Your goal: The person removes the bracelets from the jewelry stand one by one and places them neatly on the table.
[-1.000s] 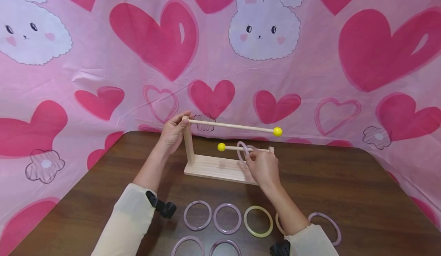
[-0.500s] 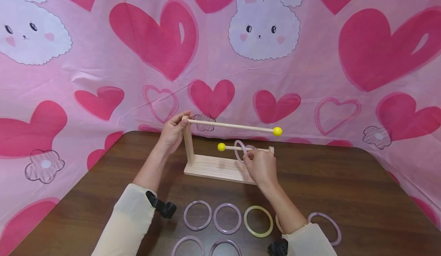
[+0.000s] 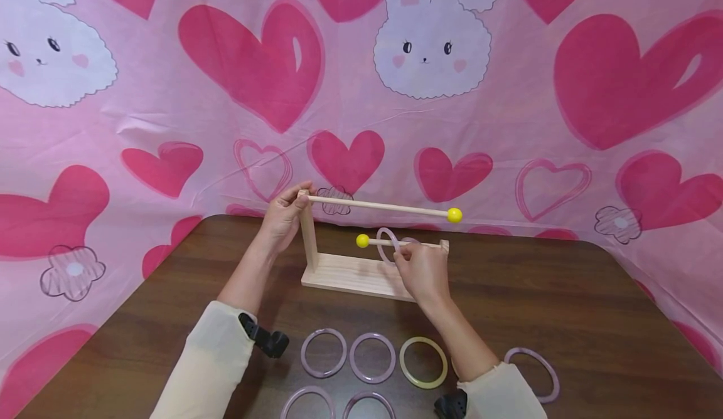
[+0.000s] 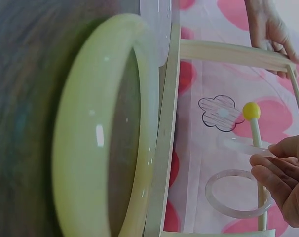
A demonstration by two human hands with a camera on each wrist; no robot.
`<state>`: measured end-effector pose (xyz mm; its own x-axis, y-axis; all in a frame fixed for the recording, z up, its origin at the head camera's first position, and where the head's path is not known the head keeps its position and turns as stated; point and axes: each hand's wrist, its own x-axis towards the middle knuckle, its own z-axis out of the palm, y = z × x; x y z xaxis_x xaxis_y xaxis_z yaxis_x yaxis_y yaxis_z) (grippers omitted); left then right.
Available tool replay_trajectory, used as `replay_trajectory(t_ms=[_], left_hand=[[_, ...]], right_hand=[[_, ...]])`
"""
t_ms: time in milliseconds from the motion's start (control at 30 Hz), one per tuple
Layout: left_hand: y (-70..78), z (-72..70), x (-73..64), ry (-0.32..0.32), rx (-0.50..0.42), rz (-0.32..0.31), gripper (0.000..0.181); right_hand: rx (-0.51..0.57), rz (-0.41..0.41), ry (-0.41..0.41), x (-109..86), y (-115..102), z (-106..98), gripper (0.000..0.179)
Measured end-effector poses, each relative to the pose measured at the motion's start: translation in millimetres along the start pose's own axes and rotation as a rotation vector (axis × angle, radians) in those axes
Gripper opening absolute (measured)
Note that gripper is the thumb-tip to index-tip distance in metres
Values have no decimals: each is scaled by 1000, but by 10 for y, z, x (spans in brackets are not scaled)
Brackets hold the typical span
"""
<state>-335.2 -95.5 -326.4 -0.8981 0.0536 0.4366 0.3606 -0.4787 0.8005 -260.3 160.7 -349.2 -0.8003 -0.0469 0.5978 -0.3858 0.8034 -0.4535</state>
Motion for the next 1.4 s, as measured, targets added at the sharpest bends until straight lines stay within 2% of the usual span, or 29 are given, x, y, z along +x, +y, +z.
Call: replay_trajectory(t_ms=[433,700,1400], left_hand=[[4,2,1,16,25,-6,36],[2,-2,-1,1,9,-9,36],[10,8,-13,1,16,-7,36]], right_hand=[[-22,-80,56,9,-32,67,5],[30,-46,14,20,-86,96,5],[81,-57,-1,8,-165,130,7]])
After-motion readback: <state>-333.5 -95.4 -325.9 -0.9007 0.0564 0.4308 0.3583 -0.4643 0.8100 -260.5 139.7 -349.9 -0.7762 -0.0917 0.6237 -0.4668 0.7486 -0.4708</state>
